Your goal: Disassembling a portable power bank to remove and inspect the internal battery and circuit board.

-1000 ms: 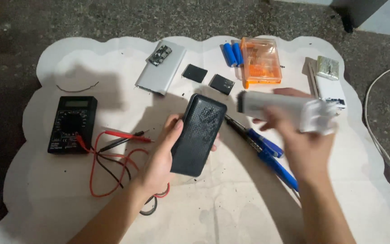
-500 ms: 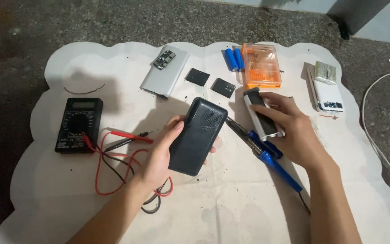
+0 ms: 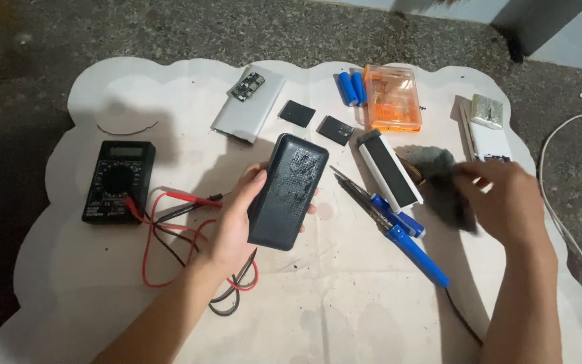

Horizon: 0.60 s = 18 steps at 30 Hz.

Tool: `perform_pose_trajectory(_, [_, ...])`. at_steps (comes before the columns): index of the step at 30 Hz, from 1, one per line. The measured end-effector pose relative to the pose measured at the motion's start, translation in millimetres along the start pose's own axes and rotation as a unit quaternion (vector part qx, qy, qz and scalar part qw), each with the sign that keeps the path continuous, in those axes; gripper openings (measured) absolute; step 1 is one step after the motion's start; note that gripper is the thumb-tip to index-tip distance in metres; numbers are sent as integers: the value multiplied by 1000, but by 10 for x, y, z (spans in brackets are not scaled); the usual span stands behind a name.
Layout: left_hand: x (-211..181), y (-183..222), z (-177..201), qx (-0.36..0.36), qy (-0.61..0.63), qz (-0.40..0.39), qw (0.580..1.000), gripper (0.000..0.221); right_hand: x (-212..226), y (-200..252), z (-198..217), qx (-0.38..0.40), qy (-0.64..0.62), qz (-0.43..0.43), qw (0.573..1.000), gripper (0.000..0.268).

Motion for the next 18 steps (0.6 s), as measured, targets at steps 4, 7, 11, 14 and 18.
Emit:
perform_pose_trajectory(4, [34, -12, 47, -3, 8, 6, 1000, 48, -182, 193, 313, -178, -192, 71, 962, 20])
perform_pose_trajectory(7, [137, -11, 23, 36, 65, -9, 997, 29, 148, 441, 409, -251, -461, 99, 845, 11])
perform_pose_trajectory(11, [338, 64, -48, 22, 77, 48, 996, 27, 1562, 715, -100, -159, -373, 198, 892, 35])
perform_pose_trajectory(14, [470, 116, 65, -60, 94, 102, 989, 33, 2355, 987, -286, -147, -236, 343, 897, 34])
perform_pose_trajectory(18, [549, 134, 149, -75, 99, 91, 988, 22, 2377, 815, -340, -245, -37, 313, 917, 39])
Point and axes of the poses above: each hand's wrist, its own y-axis away from the middle knuckle, its own z-axis out of the back of the hand, x = y × z, the point moved 8 cm from there along -y, towards the middle knuckle, and after that the axes turned 11 degrees about x, right-handed, at the moved point
